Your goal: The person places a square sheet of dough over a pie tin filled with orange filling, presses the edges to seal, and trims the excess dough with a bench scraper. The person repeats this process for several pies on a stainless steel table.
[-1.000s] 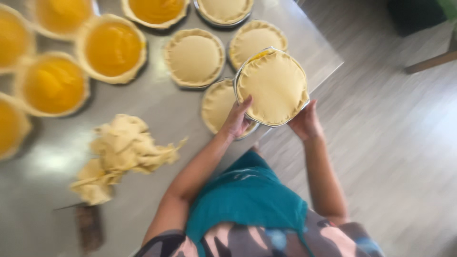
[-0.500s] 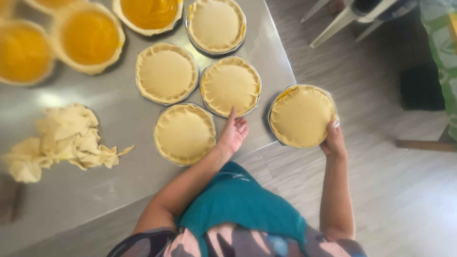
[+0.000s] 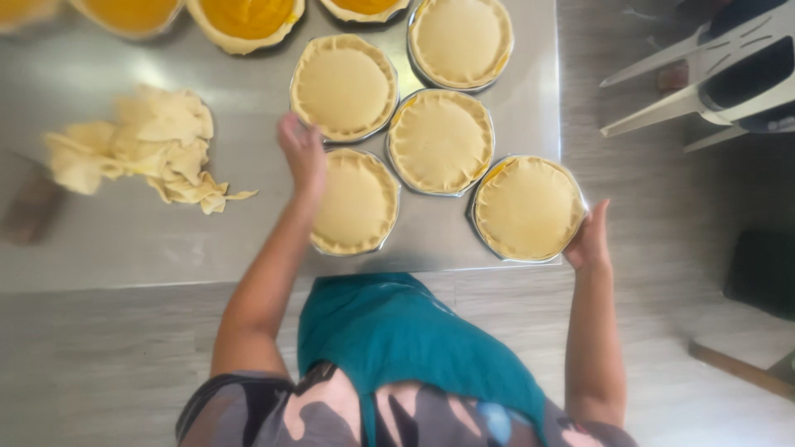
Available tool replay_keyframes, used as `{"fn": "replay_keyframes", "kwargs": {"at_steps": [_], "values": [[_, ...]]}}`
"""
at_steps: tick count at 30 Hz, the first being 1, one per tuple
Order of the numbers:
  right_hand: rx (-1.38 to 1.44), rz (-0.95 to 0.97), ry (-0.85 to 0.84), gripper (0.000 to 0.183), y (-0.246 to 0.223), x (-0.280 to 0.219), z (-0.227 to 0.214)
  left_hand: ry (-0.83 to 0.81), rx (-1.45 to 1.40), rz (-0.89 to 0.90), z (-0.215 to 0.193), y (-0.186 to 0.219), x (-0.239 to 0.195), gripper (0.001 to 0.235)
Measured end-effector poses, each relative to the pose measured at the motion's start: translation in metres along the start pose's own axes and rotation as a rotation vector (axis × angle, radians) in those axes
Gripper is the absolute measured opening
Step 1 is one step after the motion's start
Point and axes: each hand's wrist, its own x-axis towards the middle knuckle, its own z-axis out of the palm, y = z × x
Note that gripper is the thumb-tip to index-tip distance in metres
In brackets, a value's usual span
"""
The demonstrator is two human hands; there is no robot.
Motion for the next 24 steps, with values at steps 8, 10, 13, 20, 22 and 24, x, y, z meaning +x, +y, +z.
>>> {"fn": "replay_keyframes", "kwargs": {"at_steps": [8, 10, 13, 20, 22, 24], "values": [[-0.145, 0.044, -0.027, 0.093, -0.017, 0.016, 0.023, -0.109, -0.133, -0.731, -0.016, -0.026, 0.091, 0.077], [-0.146, 0.043, -0.025, 0.093, -0.017, 0.021, 0.024, -0.079, -0.171, -0.768, -0.015, -0.032, 0.088, 0.079], [-0.126, 0.03, -0.018, 0.093, -0.021, 0.035, 0.026, -0.023, -0.277, -0.8, -0.016, -0.043, 0.083, 0.079], [-0.149, 0.066, -0.084, 0.095, -0.023, 0.052, 0.033, 0.127, -0.598, -0.718, -0.068, -0.038, 0.06, 0.088], [-0.124, 0.069, -0.138, 0.095, -0.023, 0.054, 0.042, 0.218, -0.413, -0.468, -0.068, -0.022, 0.051, 0.086], [-0.102, 0.091, -0.148, 0.093, -0.016, 0.052, 0.049, 0.208, -0.188, -0.207, -0.059, -0.008, 0.024, 0.083]]}}
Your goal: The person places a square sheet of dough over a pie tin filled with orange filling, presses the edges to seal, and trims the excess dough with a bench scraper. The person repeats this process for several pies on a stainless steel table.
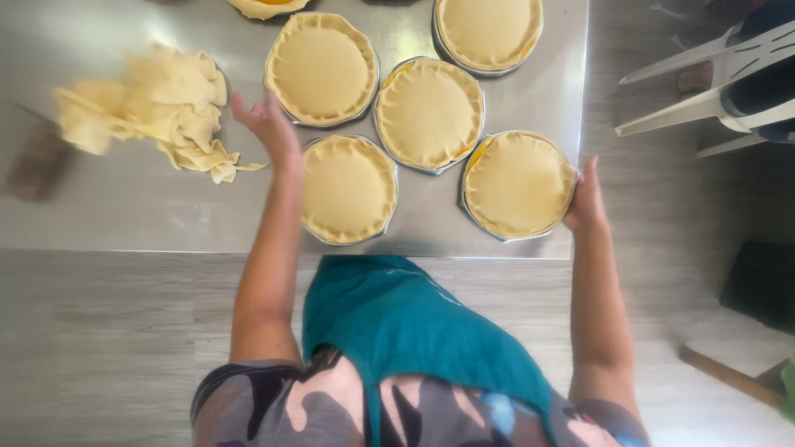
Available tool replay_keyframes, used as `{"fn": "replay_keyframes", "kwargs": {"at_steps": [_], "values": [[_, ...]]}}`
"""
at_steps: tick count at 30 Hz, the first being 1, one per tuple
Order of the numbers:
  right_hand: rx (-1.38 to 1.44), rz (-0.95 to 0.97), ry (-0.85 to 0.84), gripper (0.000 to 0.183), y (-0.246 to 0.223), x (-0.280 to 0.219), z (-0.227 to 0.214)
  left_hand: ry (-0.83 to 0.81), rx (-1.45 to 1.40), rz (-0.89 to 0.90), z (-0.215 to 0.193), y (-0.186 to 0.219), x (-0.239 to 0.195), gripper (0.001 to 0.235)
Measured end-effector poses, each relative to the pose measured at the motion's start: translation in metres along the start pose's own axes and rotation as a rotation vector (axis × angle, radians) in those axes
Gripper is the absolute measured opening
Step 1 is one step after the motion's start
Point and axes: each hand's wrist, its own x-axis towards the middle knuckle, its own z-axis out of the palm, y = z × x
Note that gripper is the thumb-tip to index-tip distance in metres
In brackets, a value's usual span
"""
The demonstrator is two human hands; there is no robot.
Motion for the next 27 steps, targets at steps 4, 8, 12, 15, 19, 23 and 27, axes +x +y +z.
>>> {"fn": "replay_keyframes", "kwargs": {"at_steps": [4, 8, 12, 15, 19, 23, 27], "values": [[-0.001, 0.023, -0.024, 0.093, 0.004, 0.002, 0.016, -0.259, 0.505, 0.399, 0.004, 0.003, -0.076, 0.074], [-0.087, -0.002, -0.058, 0.093, 0.006, -0.013, 0.013, -0.129, 0.671, 0.227, -0.039, 0.031, -0.116, 0.068], [-1.01, -0.197, 0.25, 0.092, 0.027, -0.027, 0.009, -0.008, 0.574, -0.012, -0.095, 0.063, -0.136, 0.071], [-0.526, -0.111, 0.074, 0.087, 0.045, -0.03, 0.0, -0.027, 0.128, -0.791, -0.109, 0.063, -0.147, 0.075], [-0.37, -0.19, 0.157, 0.079, 0.057, -0.027, -0.013, -0.176, 0.185, -0.502, -0.116, 0.022, -0.136, 0.074], [-0.338, -0.291, 0.447, 0.066, 0.06, -0.054, 0.001, -0.241, 0.206, -0.055, -0.133, -0.024, -0.09, 0.064], [-0.608, -0.899, 0.802, 0.039, 0.075, -0.104, 0.076, -0.42, 0.057, -0.228, -0.174, -0.032, -0.055, 0.061]]}}
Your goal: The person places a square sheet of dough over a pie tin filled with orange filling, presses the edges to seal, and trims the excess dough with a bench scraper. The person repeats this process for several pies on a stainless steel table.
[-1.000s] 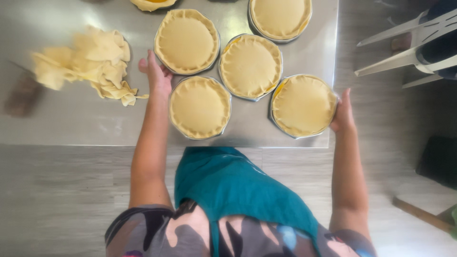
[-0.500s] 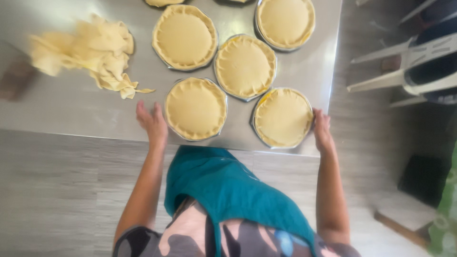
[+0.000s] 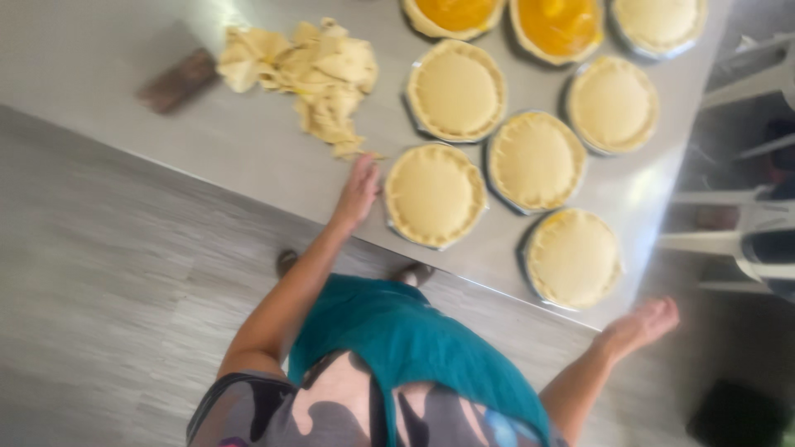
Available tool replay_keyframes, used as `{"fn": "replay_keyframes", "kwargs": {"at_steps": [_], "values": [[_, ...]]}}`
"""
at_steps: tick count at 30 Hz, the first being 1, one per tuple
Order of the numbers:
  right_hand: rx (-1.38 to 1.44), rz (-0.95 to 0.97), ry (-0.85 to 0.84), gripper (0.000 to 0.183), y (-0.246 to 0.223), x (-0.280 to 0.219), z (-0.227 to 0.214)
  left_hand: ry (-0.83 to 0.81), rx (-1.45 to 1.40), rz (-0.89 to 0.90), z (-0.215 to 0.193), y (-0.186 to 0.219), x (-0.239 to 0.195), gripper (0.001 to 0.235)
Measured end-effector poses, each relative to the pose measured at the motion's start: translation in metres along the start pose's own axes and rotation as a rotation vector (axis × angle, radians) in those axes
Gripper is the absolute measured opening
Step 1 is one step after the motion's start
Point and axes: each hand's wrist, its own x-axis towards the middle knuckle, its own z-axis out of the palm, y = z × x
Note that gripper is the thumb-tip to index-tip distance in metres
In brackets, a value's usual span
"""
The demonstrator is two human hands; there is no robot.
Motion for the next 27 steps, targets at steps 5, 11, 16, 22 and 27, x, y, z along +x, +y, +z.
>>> {"fn": "replay_keyframes", "kwargs": {"at_steps": [5, 11, 16, 22, 27], "values": [[0.112, -0.14, -0.159, 0.035, -0.119, -0.119, 0.119, 0.041, 0.254, 0.182, -0.128, 0.03, -0.032, 0.043], [0.231, 0.044, -0.849, 0.055, -0.227, -0.276, 0.287, 0.222, 0.673, 0.488, -0.284, 0.08, -0.034, 0.035], [-0.373, -0.138, -0.789, 0.096, -0.245, -0.308, 0.38, 0.063, 0.832, 0.562, -0.309, 0.13, 0.056, 0.051], [-0.633, -0.272, -0.817, 0.093, -0.212, -0.304, 0.442, 0.09, 1.38, 0.664, -0.302, 0.135, 0.15, 0.069], [-0.547, -0.325, -0.724, 0.097, -0.224, -0.296, 0.461, 0.02, 1.482, 0.918, -0.298, 0.125, 0.224, 0.04]]}}
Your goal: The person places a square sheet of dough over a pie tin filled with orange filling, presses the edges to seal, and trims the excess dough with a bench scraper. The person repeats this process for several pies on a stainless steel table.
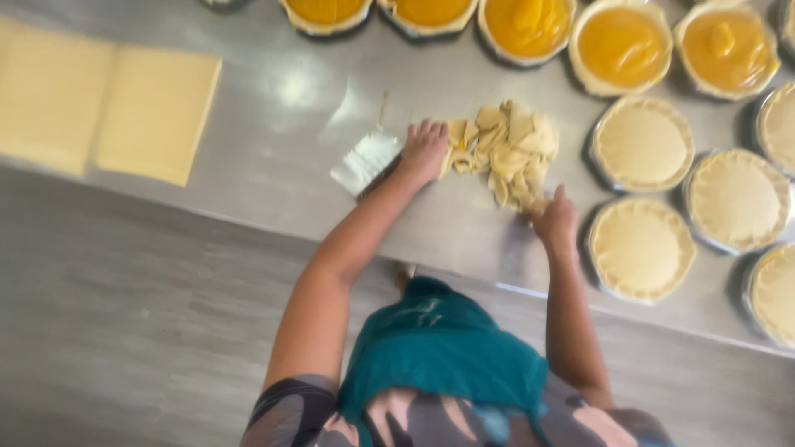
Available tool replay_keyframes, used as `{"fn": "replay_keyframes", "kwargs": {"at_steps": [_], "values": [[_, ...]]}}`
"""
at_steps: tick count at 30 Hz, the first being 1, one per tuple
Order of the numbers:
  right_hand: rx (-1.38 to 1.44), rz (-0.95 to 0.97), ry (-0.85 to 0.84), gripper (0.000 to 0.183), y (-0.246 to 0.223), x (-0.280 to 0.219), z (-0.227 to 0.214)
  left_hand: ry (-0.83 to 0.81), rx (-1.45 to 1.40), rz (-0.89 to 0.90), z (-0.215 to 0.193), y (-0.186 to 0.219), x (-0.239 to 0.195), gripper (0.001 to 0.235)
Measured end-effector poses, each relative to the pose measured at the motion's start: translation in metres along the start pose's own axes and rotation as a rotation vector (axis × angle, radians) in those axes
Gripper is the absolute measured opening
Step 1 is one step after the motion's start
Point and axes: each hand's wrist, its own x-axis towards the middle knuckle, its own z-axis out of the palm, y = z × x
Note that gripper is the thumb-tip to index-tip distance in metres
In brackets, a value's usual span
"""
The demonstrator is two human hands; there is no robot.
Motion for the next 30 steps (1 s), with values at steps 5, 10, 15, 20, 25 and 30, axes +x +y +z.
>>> {"fn": "replay_keyframes", "kwargs": {"at_steps": [5, 10, 15, 20, 25, 30], "values": [[0.199, 0.126, -0.009, 0.08, -0.036, 0.002, -0.015, -0.246, -0.068, 0.112, 0.024, -0.009, 0.02, 0.013], [0.218, 0.1, 0.035, 0.06, -0.08, 0.026, -0.014, -0.452, -0.732, -0.406, 0.007, 0.037, 0.048, 0.022], [0.205, 0.097, -0.057, 0.066, -0.088, 0.032, -0.031, -0.219, -0.699, -0.191, -0.027, 0.091, 0.057, 0.037], [0.117, 0.117, -0.135, 0.037, -0.065, 0.049, -0.067, -0.317, -0.52, -0.066, -0.058, 0.062, 0.062, 0.046], [0.363, -0.021, 0.081, 0.028, -0.078, 0.105, -0.038, -0.599, -0.378, 0.034, -0.053, 0.046, 0.076, 0.048], [-0.005, 0.011, 0.027, 0.026, -0.083, 0.096, -0.01, -0.23, -0.246, 0.291, -0.015, 0.049, 0.049, 0.037]]}}
